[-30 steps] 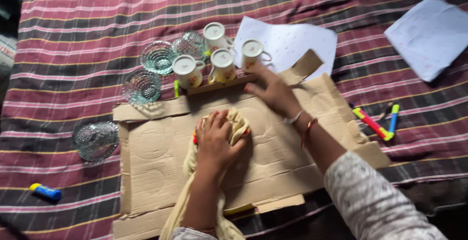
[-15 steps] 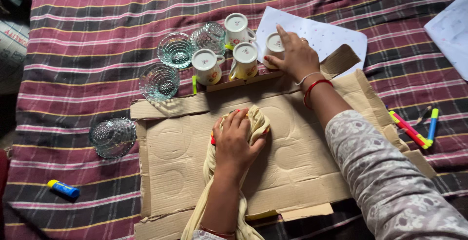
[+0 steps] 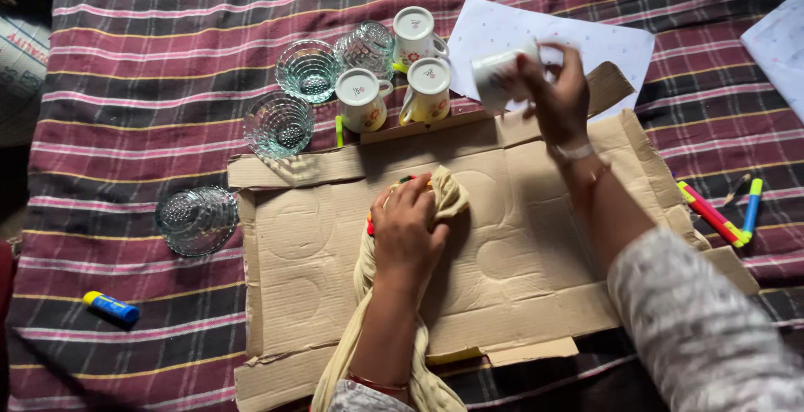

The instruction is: The person wipes four ceramic mugs with a cloth, then places them into a cardboard box and closes the flaps. The person then applies tape to seal the box.

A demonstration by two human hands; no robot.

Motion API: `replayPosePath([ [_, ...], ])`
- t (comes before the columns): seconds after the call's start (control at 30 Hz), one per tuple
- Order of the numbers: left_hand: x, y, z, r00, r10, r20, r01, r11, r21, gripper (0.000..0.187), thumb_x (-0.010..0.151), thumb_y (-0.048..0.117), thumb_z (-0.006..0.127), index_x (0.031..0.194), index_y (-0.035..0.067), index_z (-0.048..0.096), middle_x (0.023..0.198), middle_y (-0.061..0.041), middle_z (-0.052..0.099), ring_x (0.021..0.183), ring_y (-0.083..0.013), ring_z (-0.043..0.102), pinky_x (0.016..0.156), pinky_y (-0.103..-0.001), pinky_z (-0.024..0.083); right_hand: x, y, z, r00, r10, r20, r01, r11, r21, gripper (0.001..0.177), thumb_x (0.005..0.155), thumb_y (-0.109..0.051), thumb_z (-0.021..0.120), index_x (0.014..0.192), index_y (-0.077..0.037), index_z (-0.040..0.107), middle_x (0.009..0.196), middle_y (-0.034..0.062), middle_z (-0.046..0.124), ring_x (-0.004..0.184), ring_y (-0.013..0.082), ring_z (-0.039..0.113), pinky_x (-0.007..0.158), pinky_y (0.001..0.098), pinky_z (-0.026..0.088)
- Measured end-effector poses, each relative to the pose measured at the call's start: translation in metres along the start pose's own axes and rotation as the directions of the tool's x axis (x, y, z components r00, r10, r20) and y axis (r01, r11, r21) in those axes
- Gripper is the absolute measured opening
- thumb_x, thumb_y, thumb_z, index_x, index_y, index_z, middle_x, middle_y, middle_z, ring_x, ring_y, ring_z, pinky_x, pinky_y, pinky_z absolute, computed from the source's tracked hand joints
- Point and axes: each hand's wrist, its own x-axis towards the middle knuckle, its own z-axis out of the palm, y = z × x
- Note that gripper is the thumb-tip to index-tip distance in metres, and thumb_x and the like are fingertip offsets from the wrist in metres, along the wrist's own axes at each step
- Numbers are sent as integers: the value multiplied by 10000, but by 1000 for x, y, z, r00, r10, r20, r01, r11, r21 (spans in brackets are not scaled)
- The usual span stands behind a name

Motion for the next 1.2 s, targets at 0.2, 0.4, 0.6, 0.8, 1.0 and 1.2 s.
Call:
replayPosePath([
  [0.2, -6, 4, -9, 947, -130, -292, 56, 967, -250, 450, 758, 13, 747, 1196, 47, 648, 1368, -98, 643, 1216, -332, 661, 1037, -434, 556, -112, 14, -7, 812, 313, 492, -580, 346, 737, 695, 1023, -612, 410, 1341, -8, 541, 1022, 102, 667, 834, 174, 694, 710, 276, 586],
  [0.4, -17, 20, -26, 856, 162, -492, -224, 972, -69, 393, 853, 79, 779, 1203, 50, 604, 1360, -162, 619, 1161, -371, 662, 959, -425, 572, -149, 23, -7, 740, -256, 622, -615, 117, 780, 597, 1229, -455, 347, 1312, 94, 569, 979, 187, 697, 765, 211, 691, 669, 305, 532],
  [0.6, -22, 30, -5, 871, 445, -208, -431, 895, 112, 143, 915, 137, 774, 1040, 94, 718, 1164, -66, 684, 947, -250, 681, 790, -396, 539, -163, 27, 11, 849, 355, 390, -525, 642, 559, 558, 993, -485, 477, 1291, -22, 569, 1049, 64, 685, 915, 138, 676, 804, 275, 568],
  [0.8, -20, 15, 15, 953, 297, -62, -298, 955, -5, 150, 753, 133, 715, 899, 104, 723, 1043, -79, 668, 1015, -304, 677, 878, -423, 560, -166, 64, 24, 942, 152, 300, -274, 866, 419, 559, 1049, -463, 576, 1364, -3, 550, 1079, 57, 642, 950, 120, 607, 848, 264, 520],
  [1.0, -18, -2, 3, 968, 155, 200, 40, 689, -724, 403, 757, 24, 669, 1153, -14, 735, 1217, -121, 701, 1190, -323, 598, 1045, -392, 450, -171, 64, 20, 933, 29, 358, -158, 929, 336, 609, 1042, -457, 567, 1488, -60, 446, 1342, 96, 600, 1179, 157, 598, 1016, 289, 498],
  [1.2, -11, -13, 7, 844, 42, 534, 529, 89, -844, 464, 855, 103, 826, 1250, -90, 680, 1079, -85, 732, 992, -161, 669, 881, -305, 534, -172, 36, 13, 869, -33, 493, -180, 908, 379, 771, 940, -297, 705, 1582, -126, 314, 1517, 113, 472, 1307, 228, 545, 1067, 361, 489],
])
